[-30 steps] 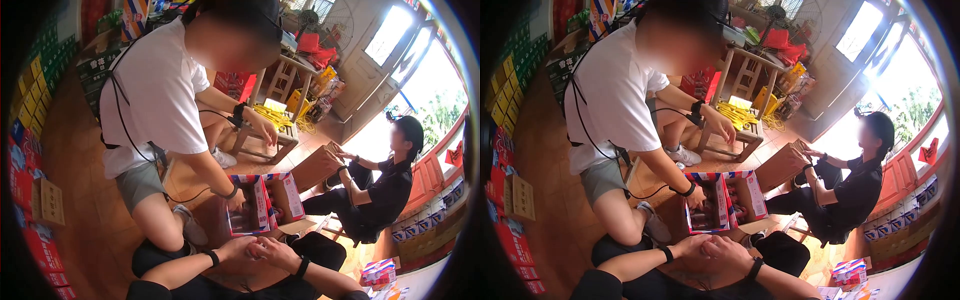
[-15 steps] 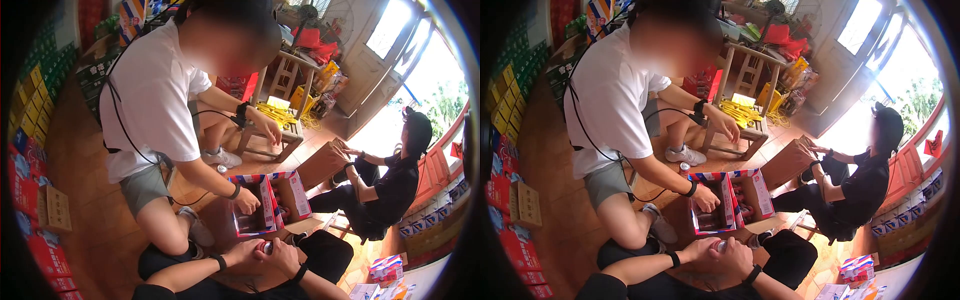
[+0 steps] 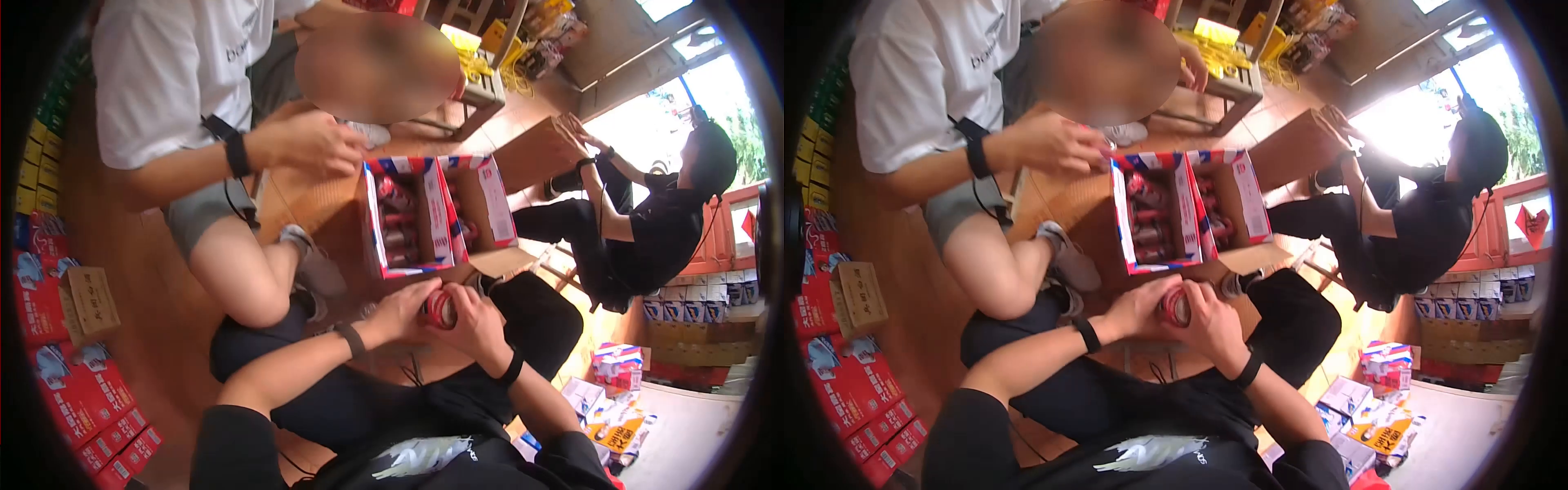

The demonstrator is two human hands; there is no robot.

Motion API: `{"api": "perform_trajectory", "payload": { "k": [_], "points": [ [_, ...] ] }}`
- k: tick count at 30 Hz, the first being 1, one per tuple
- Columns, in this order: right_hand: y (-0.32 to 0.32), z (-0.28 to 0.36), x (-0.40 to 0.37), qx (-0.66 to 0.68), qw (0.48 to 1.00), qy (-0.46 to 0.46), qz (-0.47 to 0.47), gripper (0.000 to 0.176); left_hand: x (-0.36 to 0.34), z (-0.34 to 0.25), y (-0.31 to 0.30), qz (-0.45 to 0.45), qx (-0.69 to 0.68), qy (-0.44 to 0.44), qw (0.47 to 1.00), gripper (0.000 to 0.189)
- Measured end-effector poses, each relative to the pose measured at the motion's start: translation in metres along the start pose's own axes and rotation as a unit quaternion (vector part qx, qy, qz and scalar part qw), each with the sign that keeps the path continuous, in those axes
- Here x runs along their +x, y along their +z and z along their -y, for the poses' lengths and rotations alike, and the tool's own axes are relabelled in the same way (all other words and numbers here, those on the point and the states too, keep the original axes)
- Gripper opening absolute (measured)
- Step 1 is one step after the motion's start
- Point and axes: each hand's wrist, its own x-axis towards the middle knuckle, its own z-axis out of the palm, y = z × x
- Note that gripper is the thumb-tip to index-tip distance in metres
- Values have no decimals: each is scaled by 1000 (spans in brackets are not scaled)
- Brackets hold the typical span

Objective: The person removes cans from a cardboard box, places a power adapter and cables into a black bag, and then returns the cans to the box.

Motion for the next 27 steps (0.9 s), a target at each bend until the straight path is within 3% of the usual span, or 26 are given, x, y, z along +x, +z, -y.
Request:
{"api": "perform_trajectory", "payload": {
  "k": [4, 5, 6, 8, 9, 12, 17, 27],
  "points": [
    [-19, -4, 11, -20, 999, 0, -28, 70, -9, 13, -3, -3, 132, -47, 990, 85],
    [-24, -4, 17, -20, 1000, 20, -12, 72, -11, 14, -7, 37, 147, -99, 983, 70],
    [-24, -8, 22, -21, 1000, 19, -6, 72, -9, 16, -11, 36, 143, -103, 984, 70],
    [-23, -14, 35, -45, 998, 35, -30, 71, -9, 20, -16, 178, 221, -206, 937, 52],
    [-25, -12, 43, -38, 998, 39, -36, 69, -15, 23, -15, 175, 248, -199, 932, 40],
    [-2, -34, 72, -29, 995, 13, -90, 68, -24, 27, -13, 213, 285, -174, 918, 38],
    [53, -57, 123, -47, 996, 24, -77, 68, -31, 28, -11, 219, 283, -149, 922, 44],
    [153, -81, 172, -56, 996, 61, 29, 68, -30, 33, -16, 228, 295, -160, 914, 45]
  ]
}}
